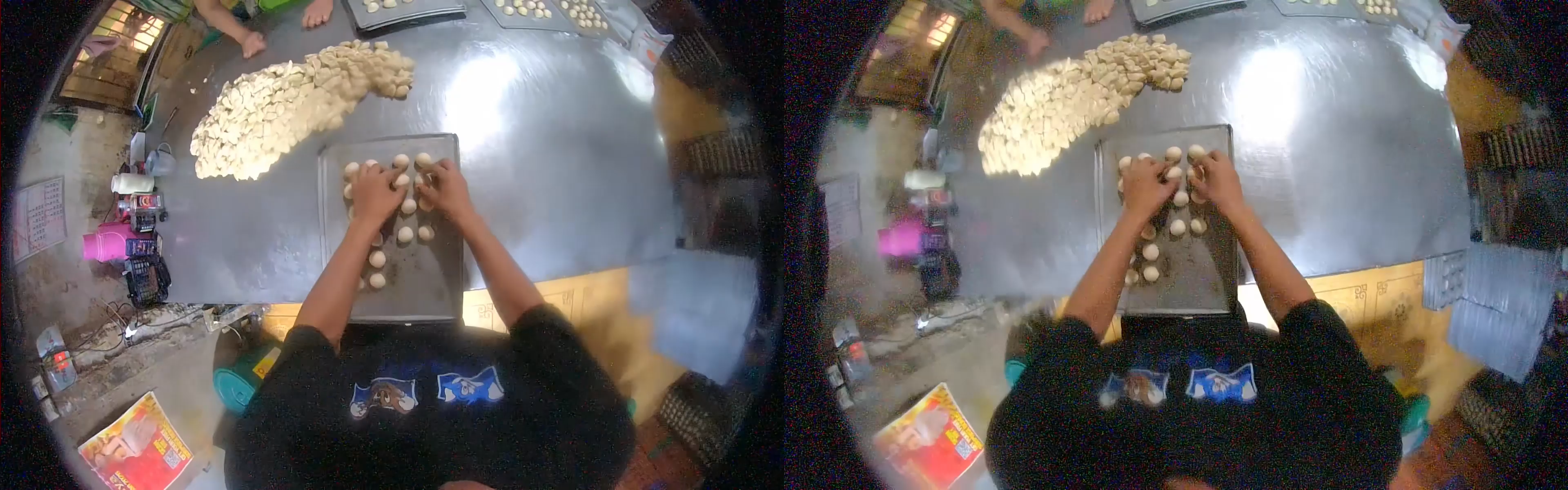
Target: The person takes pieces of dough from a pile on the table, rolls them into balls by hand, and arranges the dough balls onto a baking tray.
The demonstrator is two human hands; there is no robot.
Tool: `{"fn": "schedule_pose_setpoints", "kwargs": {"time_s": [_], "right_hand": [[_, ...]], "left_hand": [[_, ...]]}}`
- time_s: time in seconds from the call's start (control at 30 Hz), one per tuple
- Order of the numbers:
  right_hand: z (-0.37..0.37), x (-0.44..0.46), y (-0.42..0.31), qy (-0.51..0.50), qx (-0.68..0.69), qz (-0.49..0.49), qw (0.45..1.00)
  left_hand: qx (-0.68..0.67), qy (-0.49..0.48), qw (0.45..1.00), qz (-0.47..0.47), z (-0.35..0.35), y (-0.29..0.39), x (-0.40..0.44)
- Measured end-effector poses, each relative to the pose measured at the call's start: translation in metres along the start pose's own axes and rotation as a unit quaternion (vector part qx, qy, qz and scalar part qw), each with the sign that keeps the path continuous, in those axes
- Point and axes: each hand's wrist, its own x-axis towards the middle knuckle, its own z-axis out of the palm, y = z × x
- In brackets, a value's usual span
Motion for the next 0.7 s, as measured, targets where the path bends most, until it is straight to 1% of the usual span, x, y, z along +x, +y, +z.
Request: {"fn": "schedule_pose_setpoints", "kwargs": {"time_s": [0.03, 0.1, 0.13, 0.17, 0.2, 0.23, 0.3, 0.37, 0.4, 0.43, 0.47, 0.5, 0.57, 0.63, 0.67, 0.7], "right_hand": [[-0.004, -0.001, 0.000, 0.002, 0.000, 0.000, 1.000], [-0.021, -0.014, -0.013, -0.030, 0.057, 0.074, 0.995], [-0.021, -0.022, -0.011, -0.032, 0.057, 0.074, 0.995], [-0.019, -0.031, -0.008, -0.074, 0.025, 0.060, 0.995], [-0.017, -0.040, -0.007, -0.115, -0.006, 0.046, 0.992], [-0.013, -0.047, -0.006, -0.116, -0.006, 0.044, 0.992], [-0.010, -0.046, -0.006, -0.103, 0.071, 0.080, 0.989], [-0.007, -0.047, -0.005, -0.102, 0.059, 0.084, 0.989], [-0.004, -0.046, -0.007, -0.100, 0.049, 0.085, 0.990], [-0.003, -0.047, -0.008, -0.102, 0.053, 0.079, 0.990], [-0.004, -0.046, -0.007, -0.098, 0.025, 0.062, 0.993], [-0.005, -0.041, -0.007, -0.092, -0.002, 0.041, 0.995], [-0.022, -0.041, -0.030, -0.083, 0.043, 0.068, 0.993], [-0.031, -0.050, -0.042, -0.113, 0.070, 0.157, 0.979], [-0.031, -0.061, -0.040, -0.116, 0.074, 0.094, 0.986], [-0.031, -0.073, -0.039, -0.121, 0.076, 0.033, 0.989]], "left_hand": [[-0.017, 0.036, 0.999, 0.012, -0.002, 0.000, -0.005], [-0.042, 0.013, 0.999, 0.020, -0.009, 0.006, -0.023], [-0.066, -0.002, 0.997, 0.027, -0.011, 0.008, -0.029], [-0.067, 0.000, 0.997, 0.024, -0.005, 0.005, -0.036], [-0.066, -0.017, 0.997, 0.042, 0.006, 0.002, -0.044], [-0.065, -0.032, 0.995, 0.062, 0.014, -0.003, -0.051], [-0.055, -0.013, 0.996, 0.063, 0.007, -0.002, -0.045], [-0.039, 0.018, 0.998, 0.037, 0.008, -0.004, -0.047], [-0.037, 0.020, 0.999, 0.034, 0.010, -0.006, -0.049], [-0.017, -0.001, 0.999, 0.028, 0.013, -0.008, -0.051], [0.005, -0.016, 1.000, 0.023, 0.013, -0.011, -0.045], [0.016, 0.000, 1.000, 0.020, 0.006, -0.009, -0.039], [-0.065, 0.078, 0.995, -0.012, -0.014, 0.001, -0.046], [-0.059, 0.081, 0.995, -0.015, -0.026, 0.001, -0.049], [-0.055, 0.091, 0.994, -0.015, -0.026, 0.000, -0.057], [-0.066, 0.047, 0.996, 0.033, -0.023, 0.000, -0.067]]}}
